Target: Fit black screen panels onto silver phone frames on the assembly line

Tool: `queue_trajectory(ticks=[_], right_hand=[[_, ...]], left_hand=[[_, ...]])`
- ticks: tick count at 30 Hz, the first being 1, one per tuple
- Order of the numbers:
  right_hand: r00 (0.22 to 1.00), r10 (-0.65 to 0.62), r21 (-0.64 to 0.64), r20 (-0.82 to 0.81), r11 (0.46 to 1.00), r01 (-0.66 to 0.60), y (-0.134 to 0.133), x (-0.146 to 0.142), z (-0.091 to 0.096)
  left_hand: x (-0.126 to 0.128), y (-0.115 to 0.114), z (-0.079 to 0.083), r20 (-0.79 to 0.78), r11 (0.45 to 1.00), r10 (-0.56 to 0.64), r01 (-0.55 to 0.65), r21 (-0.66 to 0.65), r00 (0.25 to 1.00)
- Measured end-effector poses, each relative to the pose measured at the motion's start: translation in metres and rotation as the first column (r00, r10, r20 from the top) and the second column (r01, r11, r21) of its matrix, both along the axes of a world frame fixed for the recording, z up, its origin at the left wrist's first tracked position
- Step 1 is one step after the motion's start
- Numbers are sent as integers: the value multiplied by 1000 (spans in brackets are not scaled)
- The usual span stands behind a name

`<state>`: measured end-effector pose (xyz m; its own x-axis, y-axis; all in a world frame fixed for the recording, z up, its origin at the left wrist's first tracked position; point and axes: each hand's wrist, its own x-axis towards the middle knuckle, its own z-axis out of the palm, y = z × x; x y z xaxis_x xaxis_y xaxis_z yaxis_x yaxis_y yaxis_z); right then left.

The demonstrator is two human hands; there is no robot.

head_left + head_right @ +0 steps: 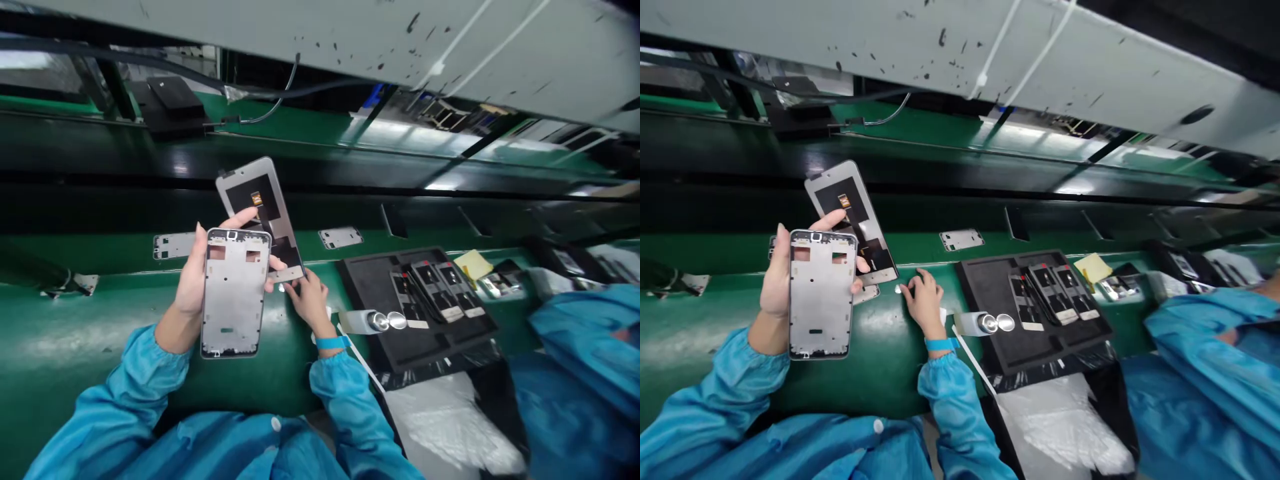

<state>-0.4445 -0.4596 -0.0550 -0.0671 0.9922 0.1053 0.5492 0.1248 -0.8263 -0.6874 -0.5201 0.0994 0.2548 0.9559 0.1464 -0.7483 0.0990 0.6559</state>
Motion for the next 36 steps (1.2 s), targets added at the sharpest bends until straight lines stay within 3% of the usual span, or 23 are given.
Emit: queue_trajectory(ticks=[2, 4, 6, 8, 10, 14, 16, 18, 20, 22, 27, 30, 36], right_hand=[[997, 11, 19, -70, 1000, -9, -4, 2, 22], [962, 112, 0, -251, 993, -116, -14, 0, 54], [826, 258, -37, -500, 947, -319, -28, -7, 86], [687, 325, -59, -650, 879, -472, -39, -18, 110], [645, 311, -69, -698, 867, -493, -48, -24, 121], [630, 196, -9, -751, 952, -306, -65, -10, 108], [660, 189, 42, -727, 972, -233, -74, 7, 97], [748, 181, 77, -639, 982, -172, -83, 24, 91], [844, 165, 100, -510, 986, -132, -93, 34, 93], [900, 205, 125, -385, 978, -169, -100, 38, 100], [889, 449, 213, -86, 880, -424, -99, 33, 115], [882, 471, 226, 27, 856, -464, -95, 33, 120], [867, 489, 225, 96, 838, -497, -92, 38, 131]], left_hand=[[4, -5, 1, 19, 999, -35, 35, -5, 999], [8, -9, 0, 11, 996, -88, 88, -9, 996], [13, -11, -3, -4, 991, -134, 134, 2, 991], [18, -13, -5, -14, 987, -160, 160, 22, 987], [22, -15, -5, -21, 988, -150, 151, 27, 988], [24, -20, 3, 3, 999, -10, 9, 32, 1000], [23, -23, 8, 47, 999, 4, -7, 47, 999], [23, -24, 10, 62, 998, 2, -6, 57, 998], [25, -20, 9, 11, 995, 86, -86, 42, 996], [28, -13, 5, -66, 974, 224, -223, 26, 972], [29, 9, -8, -56, 911, 413, -411, 35, 909], [22, 14, -8, -88, 899, 439, -438, 27, 894], [15, 13, -8, -107, 886, 463, -456, 80, 880]])
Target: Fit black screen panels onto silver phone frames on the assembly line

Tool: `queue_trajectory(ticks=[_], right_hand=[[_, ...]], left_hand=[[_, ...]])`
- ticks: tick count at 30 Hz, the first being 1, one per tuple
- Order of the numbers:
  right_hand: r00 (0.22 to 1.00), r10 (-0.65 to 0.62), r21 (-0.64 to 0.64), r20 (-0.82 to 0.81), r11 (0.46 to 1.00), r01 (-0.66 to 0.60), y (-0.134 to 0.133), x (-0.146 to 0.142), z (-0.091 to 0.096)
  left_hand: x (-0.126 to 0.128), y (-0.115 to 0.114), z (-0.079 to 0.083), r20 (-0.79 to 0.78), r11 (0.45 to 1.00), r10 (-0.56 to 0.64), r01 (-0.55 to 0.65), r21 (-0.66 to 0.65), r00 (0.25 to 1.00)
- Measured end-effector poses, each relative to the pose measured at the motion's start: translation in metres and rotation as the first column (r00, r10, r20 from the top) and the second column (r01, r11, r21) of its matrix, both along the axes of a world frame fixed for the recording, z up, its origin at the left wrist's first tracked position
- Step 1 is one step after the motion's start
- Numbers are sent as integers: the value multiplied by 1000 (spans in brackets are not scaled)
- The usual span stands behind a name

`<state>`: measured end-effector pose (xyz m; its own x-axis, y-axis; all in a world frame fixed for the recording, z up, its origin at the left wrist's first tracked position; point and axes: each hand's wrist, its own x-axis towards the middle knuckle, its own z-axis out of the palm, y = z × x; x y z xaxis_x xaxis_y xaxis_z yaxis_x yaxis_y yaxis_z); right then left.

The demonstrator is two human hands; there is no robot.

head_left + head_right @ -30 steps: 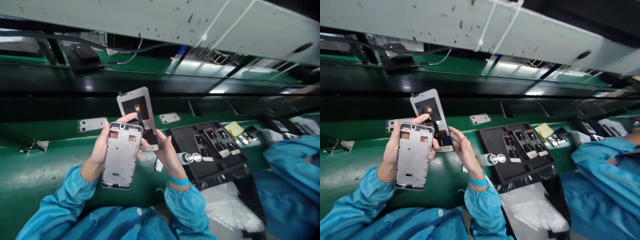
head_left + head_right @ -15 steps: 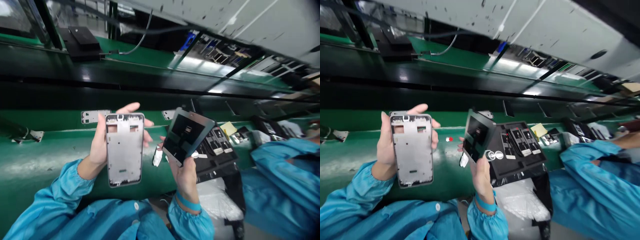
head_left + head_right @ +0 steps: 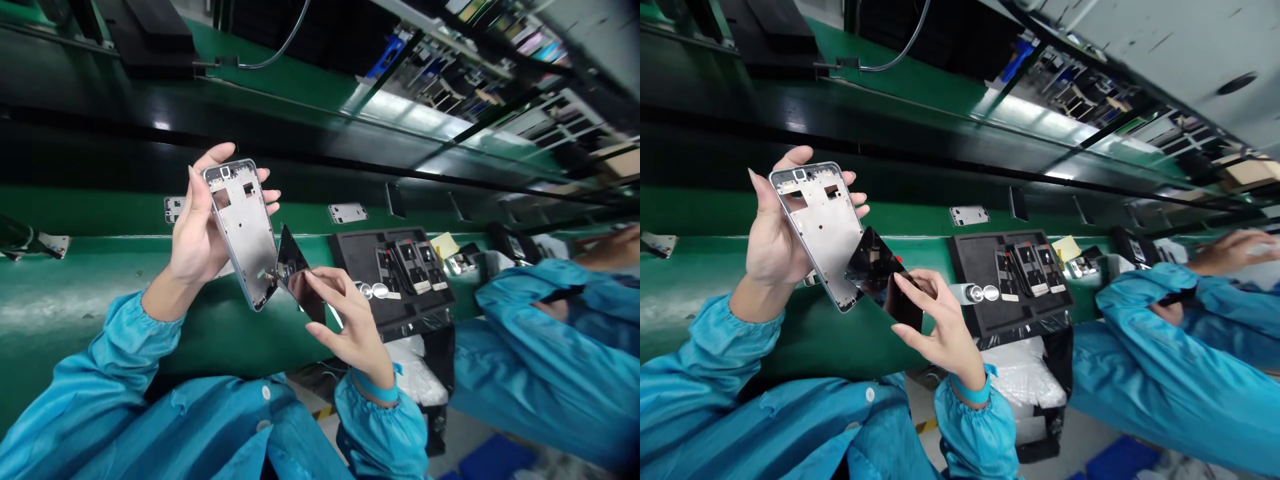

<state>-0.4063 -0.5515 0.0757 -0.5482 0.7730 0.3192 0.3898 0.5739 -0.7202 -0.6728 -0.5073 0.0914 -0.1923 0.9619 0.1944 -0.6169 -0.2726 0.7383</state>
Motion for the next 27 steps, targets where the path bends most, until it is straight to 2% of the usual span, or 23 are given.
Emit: queue_trajectory(ticks=[5, 10, 17, 20, 23, 27], right_hand=[[1000, 23, -8, 18, 1000, -23, 5, -7, 1], [999, 23, -33, -29, 999, -24, 8, -19, -2], [999, -12, -20, -39, 1000, 11, 6, -2, 3], [999, 36, -7, -27, 999, -37, 9, -4, 4], [995, 59, -19, -78, 998, -61, 12, -17, -2], [971, -41, -119, -235, 993, 13, 10, -43, -22]], left_hand=[[0, -1, -2, 3, 997, -36, 36, 73, 999], [-3, -1, -3, -44, 993, -69, 72, 94, 997], [-13, -1, 3, -92, 996, -71, 76, 52, 993], [-12, 1, -1, -87, 993, -62, 70, 99, 994], [-10, 2, -7, -106, 984, -71, 88, 157, 992], [-10, 3, -12, -240, 975, -91, 135, 177, 967]])
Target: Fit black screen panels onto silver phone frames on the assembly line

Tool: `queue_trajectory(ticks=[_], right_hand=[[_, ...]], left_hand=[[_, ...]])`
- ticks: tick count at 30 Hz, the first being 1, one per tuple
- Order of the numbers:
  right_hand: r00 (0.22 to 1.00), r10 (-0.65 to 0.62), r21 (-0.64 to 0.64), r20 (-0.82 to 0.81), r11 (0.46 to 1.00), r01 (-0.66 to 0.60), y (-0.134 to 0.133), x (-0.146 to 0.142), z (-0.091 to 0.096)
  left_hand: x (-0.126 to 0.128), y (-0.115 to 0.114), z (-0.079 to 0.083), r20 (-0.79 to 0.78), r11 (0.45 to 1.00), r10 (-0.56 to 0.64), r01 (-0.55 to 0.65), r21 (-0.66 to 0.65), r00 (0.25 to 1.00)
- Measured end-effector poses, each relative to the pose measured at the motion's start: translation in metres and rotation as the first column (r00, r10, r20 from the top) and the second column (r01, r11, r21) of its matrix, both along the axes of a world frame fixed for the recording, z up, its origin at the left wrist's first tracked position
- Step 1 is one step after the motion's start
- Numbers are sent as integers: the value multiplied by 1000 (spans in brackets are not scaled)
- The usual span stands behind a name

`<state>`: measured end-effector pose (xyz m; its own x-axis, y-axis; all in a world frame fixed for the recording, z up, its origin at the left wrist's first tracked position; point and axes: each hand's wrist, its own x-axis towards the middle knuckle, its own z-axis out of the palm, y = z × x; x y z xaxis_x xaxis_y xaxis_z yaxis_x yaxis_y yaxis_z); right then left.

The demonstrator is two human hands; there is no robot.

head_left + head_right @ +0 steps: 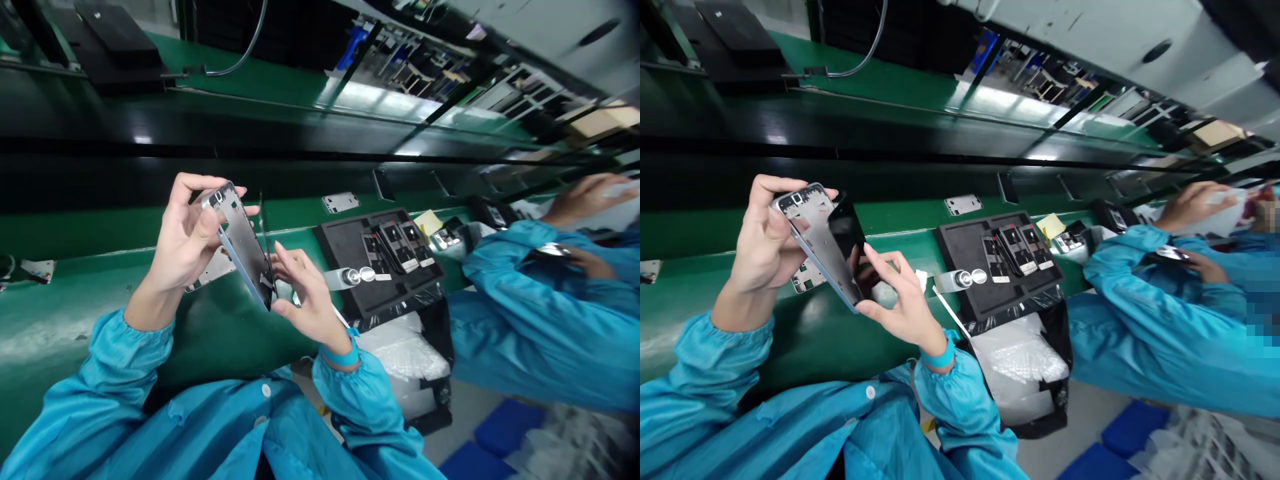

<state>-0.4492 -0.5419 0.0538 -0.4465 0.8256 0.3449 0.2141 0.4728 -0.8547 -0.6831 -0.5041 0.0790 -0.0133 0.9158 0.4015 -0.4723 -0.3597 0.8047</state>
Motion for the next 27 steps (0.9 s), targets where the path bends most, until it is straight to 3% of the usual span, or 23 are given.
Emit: queue_trajectory(ticks=[3, 6, 11, 19, 24, 27], right_hand=[[989, -60, -94, -135, 994, 47, -5, -18, -17], [981, -80, -108, -174, 992, 62, -4, -31, -28], [995, -42, 0, -94, 999, 42, 6, -37, -26], [998, -56, 158, 6, 986, 54, 16, -38, -26], [995, -99, 165, -25, 981, 102, 16, -48, -34], [988, -145, 171, -47, 973, 151, 13, -47, -24]], left_hand=[[-1, 3, -4, -96, 997, 16, -9, 70, 995], [-3, 7, -10, -164, 987, 70, -45, 152, 984], [-7, 9, -11, -196, 990, 124, -109, 87, 973], [0, -2, -4, -137, 992, 77, -62, 111, 988], [19, -9, -4, 23, 1000, 27, -27, -8, 999], [29, -12, -5, 97, 990, 12, 2, -143, 995]])
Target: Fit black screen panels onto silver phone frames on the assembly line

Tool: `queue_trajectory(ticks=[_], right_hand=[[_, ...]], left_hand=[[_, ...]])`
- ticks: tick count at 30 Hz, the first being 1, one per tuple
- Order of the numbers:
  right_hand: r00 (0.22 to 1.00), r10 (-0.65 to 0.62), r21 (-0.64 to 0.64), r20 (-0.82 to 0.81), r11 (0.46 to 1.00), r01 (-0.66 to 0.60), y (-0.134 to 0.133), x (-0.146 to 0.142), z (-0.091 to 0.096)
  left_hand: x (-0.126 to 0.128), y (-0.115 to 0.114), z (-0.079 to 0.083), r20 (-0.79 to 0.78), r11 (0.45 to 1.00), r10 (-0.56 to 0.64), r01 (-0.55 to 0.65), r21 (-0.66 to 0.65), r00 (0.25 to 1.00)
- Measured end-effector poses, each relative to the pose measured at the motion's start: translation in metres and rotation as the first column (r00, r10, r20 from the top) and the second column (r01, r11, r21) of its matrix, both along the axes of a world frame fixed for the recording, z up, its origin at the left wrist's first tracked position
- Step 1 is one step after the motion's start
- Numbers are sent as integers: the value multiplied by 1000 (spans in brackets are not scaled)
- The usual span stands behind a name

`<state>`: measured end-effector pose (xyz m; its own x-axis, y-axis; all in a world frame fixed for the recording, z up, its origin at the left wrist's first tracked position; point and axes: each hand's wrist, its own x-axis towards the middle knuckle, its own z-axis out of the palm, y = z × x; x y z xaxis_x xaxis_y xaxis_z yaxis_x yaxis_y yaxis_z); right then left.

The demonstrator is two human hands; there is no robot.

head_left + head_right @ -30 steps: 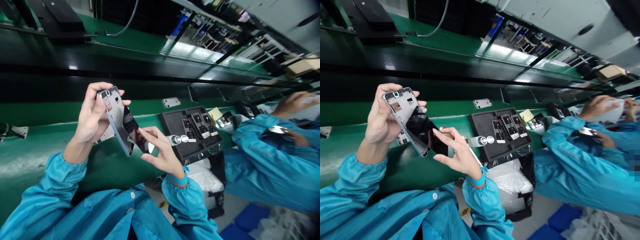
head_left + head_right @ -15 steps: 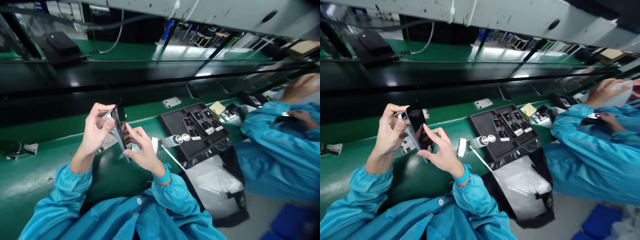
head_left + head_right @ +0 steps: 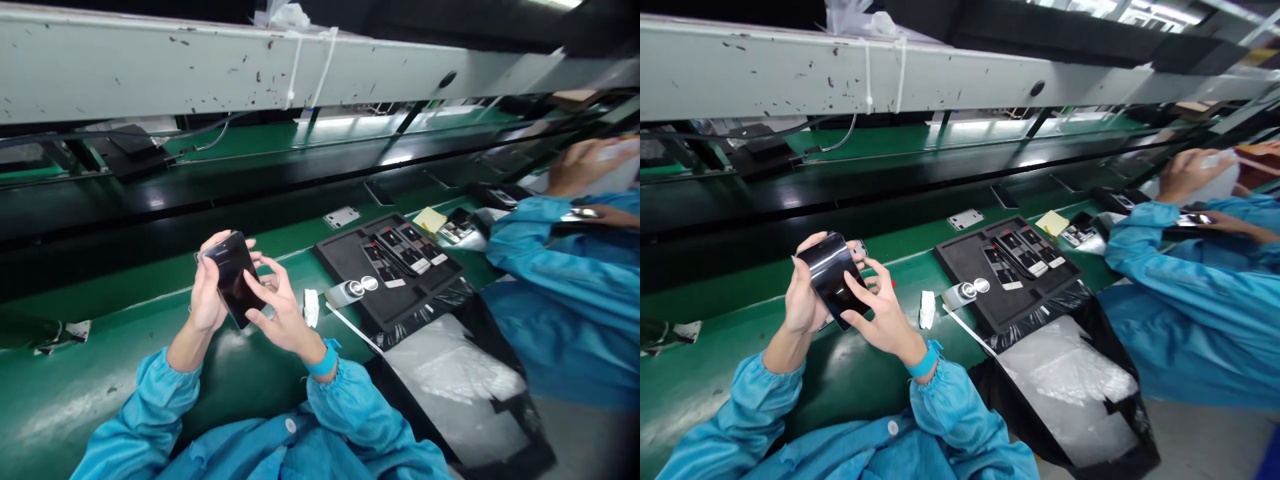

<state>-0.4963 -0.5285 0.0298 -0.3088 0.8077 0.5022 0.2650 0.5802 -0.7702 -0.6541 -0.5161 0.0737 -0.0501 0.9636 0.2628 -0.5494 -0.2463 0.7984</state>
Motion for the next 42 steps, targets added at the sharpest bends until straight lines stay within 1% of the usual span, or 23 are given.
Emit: queue_trajectory(ticks=[2, 3, 4, 6, 8, 11, 13, 15, 17, 19, 20, 22, 23, 24, 25, 27, 28, 29, 33, 36, 37, 40, 42], right_hand=[[995, -50, -62, -90, 997, 45, 2, 2, 13], [989, -61, -135, -137, 990, 42, 4, 3, 20], [983, -54, -225, -177, 974, 13, 7, 4, 26], [973, -1, -389, -231, 916, -92, 13, 6, 36], [960, 38, -468, -279, 867, -170, 15, 6, 41], [941, 30, -472, -336, 859, -196, 10, 8, 48], [941, 35, -462, -336, 865, -197, 4, 11, 53], [945, 53, -431, -322, 881, -196, 0, 12, 60], [950, 65, -389, -307, 902, -187, 2, 12, 63], [953, 50, -357, -298, 920, -160, 5, 10, 62], [957, 33, -346, -289, 928, -137, 6, 9, 59], [971, 21, -327, -238, 940, -101, 4, 9, 50], [980, 50, -329, -193, 938, -113, 1, 9, 44], [983, 111, -348, -148, 924, -157, -3, 10, 38], [974, 196, -383, -116, 896, -226, -7, 12, 32], [929, 350, -467, -120, 805, -364, -14, 18, 21], [907, 397, -497, -142, 763, -412, -15, 21, 18], [893, 421, -513, -159, 738, -439, -16, 23, 15], [894, 395, -546, -212, 710, -444, -10, 29, 10], [905, 297, -606, -305, 672, -425, -4, 26, 7], [910, 272, -615, -314, 672, -413, -2, 25, 6], [921, 226, -599, -316, 705, -379, 4, 23, 5], [896, 255, -575, -364, 695, -432, 6, 22, 5]], left_hand=[[5, -2, -1, -12, 997, -11, 10, -77, 1000], [7, -3, -2, -41, 995, -15, 11, -96, 999], [9, -5, -3, -77, 995, -23, 15, -101, 997], [13, -8, -2, -151, 997, -45, 33, -76, 988], [14, -14, -1, -200, 995, -79, 66, -71, 977], [14, -23, 3, -221, 987, -133, 108, -120, 966], [14, -29, 5, -260, 986, -121, 85, -143, 958], [16, -32, 6, -342, 993, -35, -6, -119, 939], [19, -32, 5, -418, 991, 88, -121, -51, 904], [21, -27, 4, -442, 979, 183, -205, -3, 878], [21, -24, 4, -425, 970, 219, -243, -3, 879], [18, -15, 7, -324, 957, 247, -283, -66, 913], [15, -11, 10, -249, 952, 249, -284, -115, 936], [11, -7, 14, -171, 946, 253, -280, -162, 952], [6, -4, 19, -107, 941, 255, -272, -202, 961], [-1, -2, 26, -40, 930, 276, -277, -241, 960], [-3, -2, 28, -24, 929, 284, -281, -242, 959], [-4, -3, 30, -9, 933, 277, -271, -236, 961], [4, -7, 31, 67, 961, 211, -195, -194, 975], [16, -5, 33, 102, 957, 246, -225, -181, 964], [21, -3, 35, 111, 956, 260, -240, -166, 959], [33, 6, 40, 119, 955, 284, -270, -120, 952], [40, 12, 44, 127, 948, 312, -300, -107, 941]])
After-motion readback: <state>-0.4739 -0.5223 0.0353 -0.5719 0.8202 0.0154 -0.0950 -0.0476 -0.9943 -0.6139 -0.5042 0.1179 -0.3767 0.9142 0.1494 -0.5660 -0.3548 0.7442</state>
